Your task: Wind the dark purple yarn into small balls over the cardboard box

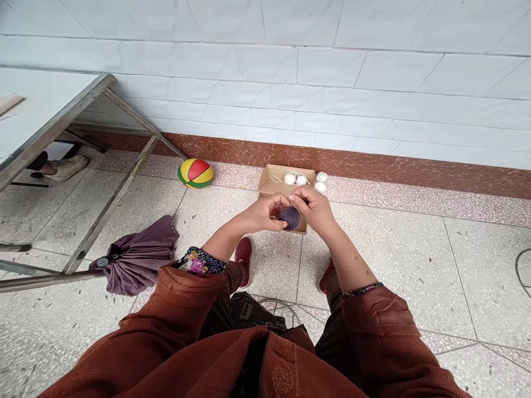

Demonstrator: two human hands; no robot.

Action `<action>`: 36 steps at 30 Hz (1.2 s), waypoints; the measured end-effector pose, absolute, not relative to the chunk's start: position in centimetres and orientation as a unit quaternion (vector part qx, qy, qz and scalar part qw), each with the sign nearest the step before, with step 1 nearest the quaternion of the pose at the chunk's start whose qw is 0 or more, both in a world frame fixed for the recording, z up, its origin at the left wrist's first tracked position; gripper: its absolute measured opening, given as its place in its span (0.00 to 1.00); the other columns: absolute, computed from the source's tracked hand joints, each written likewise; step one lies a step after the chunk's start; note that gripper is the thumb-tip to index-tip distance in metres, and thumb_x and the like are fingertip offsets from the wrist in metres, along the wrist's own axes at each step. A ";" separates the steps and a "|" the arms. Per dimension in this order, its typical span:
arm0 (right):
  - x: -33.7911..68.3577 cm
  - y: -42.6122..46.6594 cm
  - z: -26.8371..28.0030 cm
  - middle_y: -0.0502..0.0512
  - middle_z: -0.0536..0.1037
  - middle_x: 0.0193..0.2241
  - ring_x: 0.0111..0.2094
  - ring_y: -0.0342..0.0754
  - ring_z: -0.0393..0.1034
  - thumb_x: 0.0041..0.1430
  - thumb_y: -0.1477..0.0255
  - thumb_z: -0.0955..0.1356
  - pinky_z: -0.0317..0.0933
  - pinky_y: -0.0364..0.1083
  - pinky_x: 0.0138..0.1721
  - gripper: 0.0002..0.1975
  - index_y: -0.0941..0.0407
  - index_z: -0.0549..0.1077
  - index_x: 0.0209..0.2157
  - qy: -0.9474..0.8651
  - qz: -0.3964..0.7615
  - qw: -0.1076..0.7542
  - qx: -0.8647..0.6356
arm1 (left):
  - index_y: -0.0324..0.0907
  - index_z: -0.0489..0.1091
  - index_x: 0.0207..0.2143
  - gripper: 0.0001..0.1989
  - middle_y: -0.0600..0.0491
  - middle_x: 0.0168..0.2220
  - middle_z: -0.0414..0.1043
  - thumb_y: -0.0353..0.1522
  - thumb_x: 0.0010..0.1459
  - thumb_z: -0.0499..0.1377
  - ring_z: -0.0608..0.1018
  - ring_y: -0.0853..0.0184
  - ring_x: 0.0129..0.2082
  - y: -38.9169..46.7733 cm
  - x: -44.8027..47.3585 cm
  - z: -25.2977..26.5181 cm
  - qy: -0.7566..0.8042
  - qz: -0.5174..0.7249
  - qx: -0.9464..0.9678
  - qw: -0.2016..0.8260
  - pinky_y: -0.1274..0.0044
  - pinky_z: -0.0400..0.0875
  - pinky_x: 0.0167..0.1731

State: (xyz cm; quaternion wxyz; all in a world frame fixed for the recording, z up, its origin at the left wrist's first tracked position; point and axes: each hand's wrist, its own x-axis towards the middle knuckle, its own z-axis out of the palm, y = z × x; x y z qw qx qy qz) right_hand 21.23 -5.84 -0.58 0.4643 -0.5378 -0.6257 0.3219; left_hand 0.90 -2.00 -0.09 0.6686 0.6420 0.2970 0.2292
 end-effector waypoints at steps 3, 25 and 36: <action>21.2 -5.6 -1.7 0.50 0.75 0.27 0.30 0.48 0.66 0.68 0.61 0.70 0.60 0.48 0.35 0.13 0.52 0.74 0.30 -0.626 0.297 0.436 -0.574 | 0.43 0.70 0.42 0.22 0.54 0.38 0.76 0.35 0.47 0.74 0.77 0.68 0.38 -1.7 0.8 -0.3 0.274 0.285 0.561 0.727 0.73 0.71 0.43; 21.1 -5.9 -1.6 0.50 0.73 0.26 0.29 0.47 0.64 0.68 0.57 0.70 0.59 0.47 0.34 0.16 0.52 0.74 0.31 -0.633 0.331 0.422 -0.559 | 0.43 0.72 0.43 0.23 0.53 0.41 0.78 0.36 0.46 0.76 0.79 0.68 0.41 -1.0 0.8 -0.3 0.291 0.378 0.467 0.745 0.74 0.72 0.44; 21.3 -6.2 -0.3 0.51 0.78 0.30 0.32 0.48 0.68 0.69 0.55 0.72 0.64 0.48 0.37 0.16 0.51 0.78 0.32 -0.626 0.332 0.477 -0.521 | 0.41 0.71 0.41 0.21 0.55 0.37 0.76 0.30 0.45 0.74 0.75 0.70 0.35 -1.3 0.9 -0.2 0.389 0.261 0.599 0.649 0.73 0.69 0.43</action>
